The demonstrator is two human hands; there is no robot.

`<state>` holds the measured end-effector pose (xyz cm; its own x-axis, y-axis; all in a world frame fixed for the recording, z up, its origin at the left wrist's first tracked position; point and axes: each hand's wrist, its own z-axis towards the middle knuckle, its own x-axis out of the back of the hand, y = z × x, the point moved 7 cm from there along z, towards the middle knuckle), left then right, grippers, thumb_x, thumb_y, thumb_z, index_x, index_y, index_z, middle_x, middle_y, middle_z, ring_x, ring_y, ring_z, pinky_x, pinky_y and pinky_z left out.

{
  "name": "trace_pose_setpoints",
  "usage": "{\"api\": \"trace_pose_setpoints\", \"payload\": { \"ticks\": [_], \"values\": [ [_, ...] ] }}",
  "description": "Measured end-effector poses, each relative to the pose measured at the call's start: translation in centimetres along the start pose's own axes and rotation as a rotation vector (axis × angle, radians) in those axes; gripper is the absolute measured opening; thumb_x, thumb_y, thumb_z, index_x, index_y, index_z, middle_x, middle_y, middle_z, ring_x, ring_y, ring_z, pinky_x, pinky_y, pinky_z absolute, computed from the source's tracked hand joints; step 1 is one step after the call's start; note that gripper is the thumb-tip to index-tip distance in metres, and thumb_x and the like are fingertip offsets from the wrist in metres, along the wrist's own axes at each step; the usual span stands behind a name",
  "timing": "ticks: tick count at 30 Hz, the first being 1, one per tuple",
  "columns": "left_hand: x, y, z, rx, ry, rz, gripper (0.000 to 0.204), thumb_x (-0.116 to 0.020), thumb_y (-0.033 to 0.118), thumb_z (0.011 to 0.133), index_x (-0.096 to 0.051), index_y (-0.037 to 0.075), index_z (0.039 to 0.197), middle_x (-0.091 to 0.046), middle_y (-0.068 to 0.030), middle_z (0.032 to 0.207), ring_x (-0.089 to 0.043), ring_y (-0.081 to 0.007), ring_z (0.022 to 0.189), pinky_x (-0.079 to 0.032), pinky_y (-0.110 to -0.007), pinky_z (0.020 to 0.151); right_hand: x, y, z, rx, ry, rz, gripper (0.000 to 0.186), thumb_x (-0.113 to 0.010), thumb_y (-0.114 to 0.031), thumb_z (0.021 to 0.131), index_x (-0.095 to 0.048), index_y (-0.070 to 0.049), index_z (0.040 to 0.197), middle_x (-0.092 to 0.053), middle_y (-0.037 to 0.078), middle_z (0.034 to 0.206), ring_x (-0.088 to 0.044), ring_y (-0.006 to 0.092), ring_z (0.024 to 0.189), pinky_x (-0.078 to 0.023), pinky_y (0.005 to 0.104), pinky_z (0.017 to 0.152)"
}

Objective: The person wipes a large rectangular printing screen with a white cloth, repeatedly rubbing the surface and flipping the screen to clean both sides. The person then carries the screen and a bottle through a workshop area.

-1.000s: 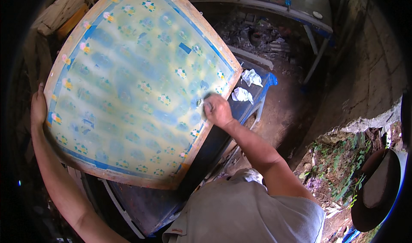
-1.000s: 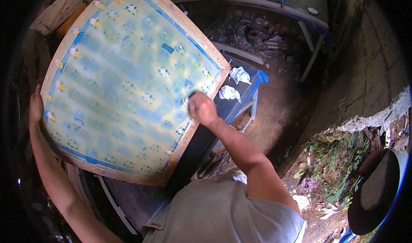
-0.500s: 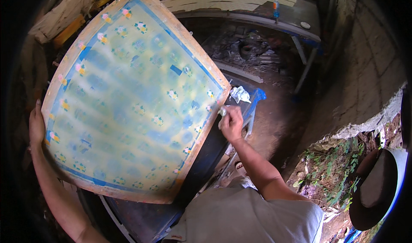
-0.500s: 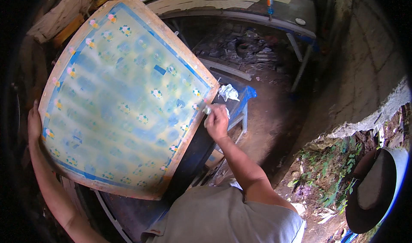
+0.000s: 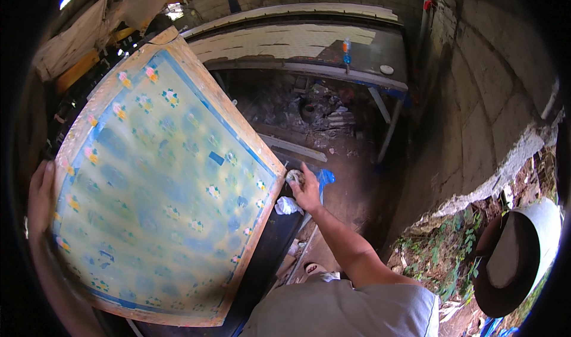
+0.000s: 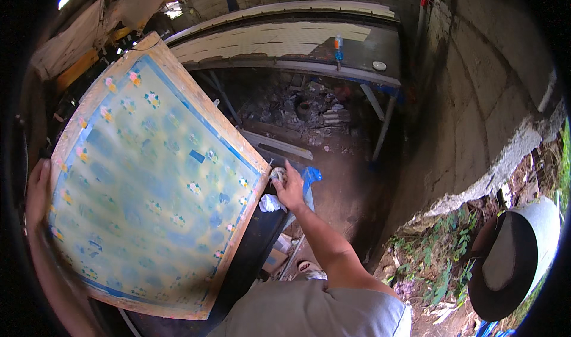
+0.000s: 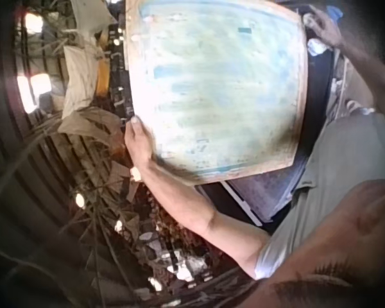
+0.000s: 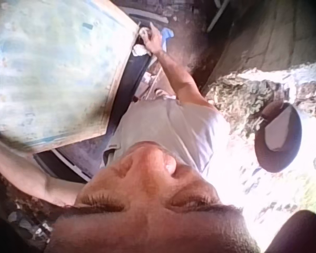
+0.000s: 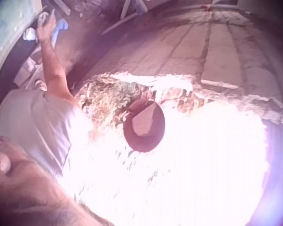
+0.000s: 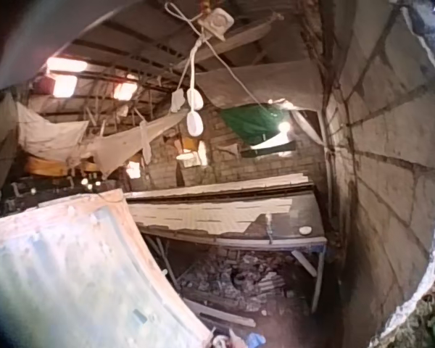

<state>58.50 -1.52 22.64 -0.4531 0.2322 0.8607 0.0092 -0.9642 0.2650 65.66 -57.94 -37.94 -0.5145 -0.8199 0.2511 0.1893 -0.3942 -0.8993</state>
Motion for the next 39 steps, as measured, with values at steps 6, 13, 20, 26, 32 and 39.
{"api": "trace_pose_setpoints", "payload": {
  "ticks": [6, 13, 20, 26, 32, 39],
  "values": [
    [-4.0, 10.4, 0.6, -0.039, 0.045, 0.216, 0.069, -0.057, 0.06, 0.106, -0.073, -0.005, 0.122, -0.076, -0.0258, 0.112, -0.075, -0.0336, 0.106, -0.053, -0.045, 0.098, 1.8, -0.2, 1.6, 0.102, 0.105, 0.017, 0.065, -0.077, -0.01, 0.093, -0.056, -0.002, 0.153, -0.061, 0.023, 0.149, -0.054, 0.0413, 0.141, -0.04, 0.0485, 0.122],
    [-2.2, 13.0, -2.0, 0.037, 0.262, 0.564, 0.085, -0.05, 0.075, 0.101, -0.078, -0.005, 0.103, -0.074, -0.0334, 0.102, -0.073, -0.046, 0.104, -0.054, -0.054, 0.094, 0.7, -2.7, -3.6, 0.049, 0.029, 0.451, 0.024, -0.066, -0.003, 0.105, -0.072, 0.002, 0.127, -0.076, 0.013, 0.111, -0.072, 0.0224, 0.1, -0.058, 0.0346, 0.091],
    [0.8, 8.2, -9.2, 0.099, 0.34, 0.438, 0.076, -0.054, 0.066, 0.105, -0.076, -0.006, 0.121, -0.076, -0.0289, 0.1, -0.076, -0.0398, 0.098, -0.055, -0.044, 0.094, -6.1, 0.2, -12.7, -0.378, -0.457, 0.858, 0.042, -0.057, -0.024, 0.115, -0.058, 0.001, 0.149, -0.072, 0.016, 0.128, -0.076, 0.024, 0.101, -0.063, 0.0365, 0.087],
    [6.4, -2.5, -21.9, 0.09, 0.538, 0.264, 0.067, -0.049, 0.05, 0.115, -0.068, -0.011, 0.132, -0.077, -0.0178, 0.115, -0.07, -0.0192, 0.107, -0.051, -0.032, 0.099, -10.6, 0.5, -13.2, -0.47, -0.834, 0.924, 0.057, -0.049, -0.04, 0.117, -0.046, -0.005, 0.162, -0.068, 0.014, 0.141, -0.072, 0.0245, 0.115, -0.058, 0.0399, 0.098],
    [8.8, -12.4, -34.2, 0.257, 0.729, 0.244, 0.084, -0.046, 0.066, 0.111, -0.063, -0.01, 0.143, -0.072, -0.0234, 0.133, -0.068, -0.0273, 0.121, -0.049, -0.037, 0.107, -14.8, -3.6, -11.2, -0.279, -0.933, 1.089, 0.057, -0.048, -0.038, 0.118, -0.043, -0.004, 0.164, -0.064, 0.015, 0.148, -0.065, 0.0239, 0.128, -0.051, 0.0406, 0.109],
    [7.4, -15.0, -43.6, 0.242, 0.851, 0.254, 0.079, -0.047, 0.062, 0.112, -0.067, -0.009, 0.138, -0.075, -0.0205, 0.125, -0.07, -0.0252, 0.115, -0.052, -0.036, 0.103, -17.6, -8.2, -10.7, 0.105, -0.631, 0.885, 0.071, -0.052, -0.039, 0.115, -0.03, 0.002, 0.168, -0.039, 0.024, 0.17, -0.043, 0.0355, 0.155, -0.034, 0.0496, 0.126]
  ]
}}
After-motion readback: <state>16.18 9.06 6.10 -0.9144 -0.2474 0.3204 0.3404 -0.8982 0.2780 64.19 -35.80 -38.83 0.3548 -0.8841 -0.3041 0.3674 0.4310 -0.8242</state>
